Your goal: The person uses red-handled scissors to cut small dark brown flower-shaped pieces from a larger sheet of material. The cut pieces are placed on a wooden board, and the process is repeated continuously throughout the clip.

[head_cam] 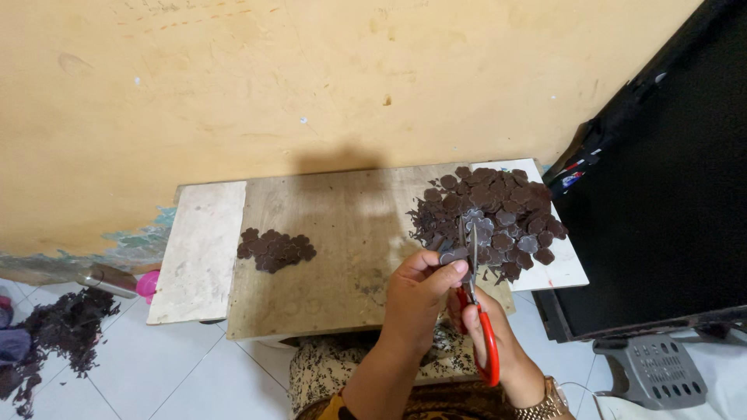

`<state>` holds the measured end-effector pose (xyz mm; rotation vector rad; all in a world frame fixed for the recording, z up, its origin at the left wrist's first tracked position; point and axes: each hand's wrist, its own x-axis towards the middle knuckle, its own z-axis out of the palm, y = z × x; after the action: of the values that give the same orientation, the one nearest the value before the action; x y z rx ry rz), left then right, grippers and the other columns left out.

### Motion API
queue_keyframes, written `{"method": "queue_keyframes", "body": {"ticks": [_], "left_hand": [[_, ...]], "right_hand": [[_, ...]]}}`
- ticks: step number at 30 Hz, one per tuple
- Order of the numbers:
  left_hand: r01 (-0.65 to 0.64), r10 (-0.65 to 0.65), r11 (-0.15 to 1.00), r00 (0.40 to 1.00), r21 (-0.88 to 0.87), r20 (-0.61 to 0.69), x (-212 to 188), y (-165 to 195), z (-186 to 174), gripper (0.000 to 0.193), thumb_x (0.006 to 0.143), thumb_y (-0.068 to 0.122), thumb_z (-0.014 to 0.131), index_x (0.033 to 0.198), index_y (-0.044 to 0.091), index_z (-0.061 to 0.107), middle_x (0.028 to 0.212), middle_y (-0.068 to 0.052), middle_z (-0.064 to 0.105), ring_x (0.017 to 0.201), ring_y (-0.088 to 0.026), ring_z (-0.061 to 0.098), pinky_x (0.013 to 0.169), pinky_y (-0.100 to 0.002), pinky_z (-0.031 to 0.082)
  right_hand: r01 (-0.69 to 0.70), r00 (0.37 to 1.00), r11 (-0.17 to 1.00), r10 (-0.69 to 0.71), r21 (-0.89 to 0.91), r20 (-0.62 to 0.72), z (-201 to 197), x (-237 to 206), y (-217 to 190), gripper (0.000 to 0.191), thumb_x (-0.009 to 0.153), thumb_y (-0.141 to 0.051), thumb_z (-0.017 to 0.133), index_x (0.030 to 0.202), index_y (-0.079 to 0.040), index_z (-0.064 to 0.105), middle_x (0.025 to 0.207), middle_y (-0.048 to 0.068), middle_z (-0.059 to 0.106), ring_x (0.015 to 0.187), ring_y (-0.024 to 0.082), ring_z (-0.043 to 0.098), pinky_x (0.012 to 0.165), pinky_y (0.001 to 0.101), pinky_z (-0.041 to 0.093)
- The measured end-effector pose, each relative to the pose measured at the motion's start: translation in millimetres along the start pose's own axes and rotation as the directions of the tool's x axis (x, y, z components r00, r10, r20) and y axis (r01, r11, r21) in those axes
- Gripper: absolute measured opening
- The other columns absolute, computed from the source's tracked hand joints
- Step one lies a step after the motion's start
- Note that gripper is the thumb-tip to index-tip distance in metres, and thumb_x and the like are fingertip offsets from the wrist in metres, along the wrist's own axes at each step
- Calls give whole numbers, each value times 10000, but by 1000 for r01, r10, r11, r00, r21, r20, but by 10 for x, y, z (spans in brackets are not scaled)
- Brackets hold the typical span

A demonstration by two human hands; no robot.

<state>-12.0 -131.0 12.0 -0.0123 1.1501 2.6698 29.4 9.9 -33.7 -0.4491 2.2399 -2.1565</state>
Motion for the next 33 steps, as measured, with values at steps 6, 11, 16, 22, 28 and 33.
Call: {"method": "queue_keyframes", "body": {"ticks": [6,11,16,22,28,33], "left_hand": [[-59,59,997,998,57,0,24,11,-4,104,871,72,768,842,57,670,808,-35,693,759,-109,633,751,-272,519],[-32,36,994,999,103,-33,24,81,-29,96,847,94,748,931,51,728,854,-30,731,772,-96,660,738,-248,533],[-100,112,969,993,228,-39,64,88,-50,135,901,140,738,974,27,750,857,-23,732,752,-73,635,699,-236,498],[-164,178,958,983,237,-40,97,45,-81,98,908,126,740,927,30,725,838,17,701,746,-47,601,671,-213,472],[-211,240,903,970,376,-32,94,84,-91,82,913,102,721,883,26,715,805,32,668,727,-33,567,661,-203,454],[-211,243,892,970,400,-29,80,124,-79,86,908,99,705,867,23,710,782,39,656,709,-28,553,642,-203,446]], "right_hand": [[-36,999,999,36,-11,-1,8,13,-34,657,987,-643,433,1075,-16,609,737,-31,447,652,100,406,570,268,348],[-46,999,999,46,-24,22,-41,21,-81,627,1005,-637,456,929,-26,573,747,-36,429,671,97,385,580,266,333],[-101,995,994,102,-47,10,-64,27,-50,646,992,-669,431,864,-46,544,718,-37,422,642,97,380,556,266,331],[-157,987,983,158,-99,9,-102,27,7,615,959,-654,438,873,-62,578,691,-37,437,623,100,382,545,265,345],[-155,986,984,159,-84,42,-117,19,29,600,995,-631,463,848,-56,549,717,-31,429,666,107,386,595,269,361],[-146,980,988,138,47,145,-116,7,-79,624,977,-663,452,883,-53,543,721,-3,429,650,137,410,584,288,366]]}}
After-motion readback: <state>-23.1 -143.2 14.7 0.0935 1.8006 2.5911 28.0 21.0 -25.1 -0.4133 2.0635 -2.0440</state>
